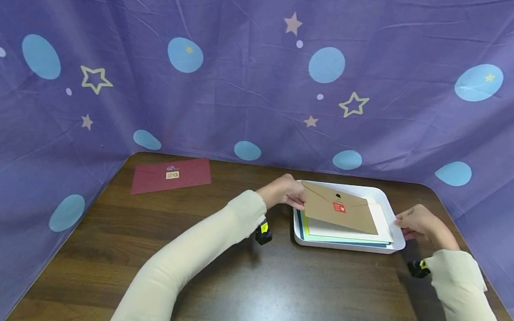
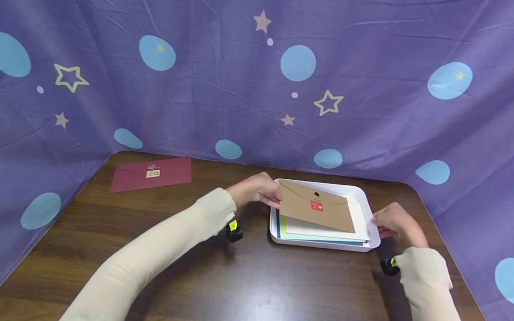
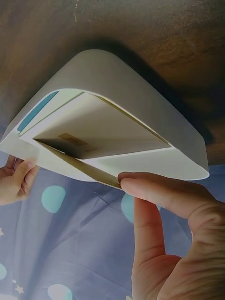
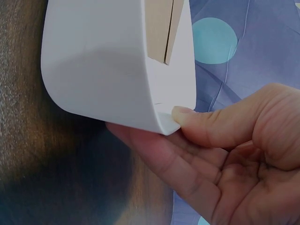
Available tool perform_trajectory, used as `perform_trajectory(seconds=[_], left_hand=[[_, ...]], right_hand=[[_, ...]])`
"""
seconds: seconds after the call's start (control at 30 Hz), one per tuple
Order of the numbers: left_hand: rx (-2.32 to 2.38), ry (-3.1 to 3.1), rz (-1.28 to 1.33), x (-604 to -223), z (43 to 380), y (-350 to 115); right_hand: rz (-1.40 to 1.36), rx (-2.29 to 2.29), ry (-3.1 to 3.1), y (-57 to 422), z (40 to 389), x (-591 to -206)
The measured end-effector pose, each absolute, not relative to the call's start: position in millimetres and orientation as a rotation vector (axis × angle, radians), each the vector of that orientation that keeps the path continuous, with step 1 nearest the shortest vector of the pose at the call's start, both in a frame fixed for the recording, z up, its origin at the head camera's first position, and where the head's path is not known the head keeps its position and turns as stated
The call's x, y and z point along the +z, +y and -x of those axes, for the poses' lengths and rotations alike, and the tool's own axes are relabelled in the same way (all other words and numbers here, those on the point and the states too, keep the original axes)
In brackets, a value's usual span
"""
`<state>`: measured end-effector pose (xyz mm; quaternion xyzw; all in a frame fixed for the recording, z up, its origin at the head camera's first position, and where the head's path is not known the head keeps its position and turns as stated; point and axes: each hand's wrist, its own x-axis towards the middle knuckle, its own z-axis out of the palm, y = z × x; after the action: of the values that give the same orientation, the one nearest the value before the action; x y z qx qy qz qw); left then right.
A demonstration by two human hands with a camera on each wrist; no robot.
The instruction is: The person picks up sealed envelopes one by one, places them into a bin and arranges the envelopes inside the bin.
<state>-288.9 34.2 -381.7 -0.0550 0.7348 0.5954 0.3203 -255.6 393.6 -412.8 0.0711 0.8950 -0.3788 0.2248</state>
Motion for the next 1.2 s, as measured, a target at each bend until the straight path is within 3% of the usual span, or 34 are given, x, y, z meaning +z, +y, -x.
perform_trajectory(seconds=[1.2], left_hand=[[1.531, 2.096, 0.191, -383.8, 287.5, 52.5]], right_hand=[[-0.197, -1.050, 2.461, 395.1, 257.2, -414.9]])
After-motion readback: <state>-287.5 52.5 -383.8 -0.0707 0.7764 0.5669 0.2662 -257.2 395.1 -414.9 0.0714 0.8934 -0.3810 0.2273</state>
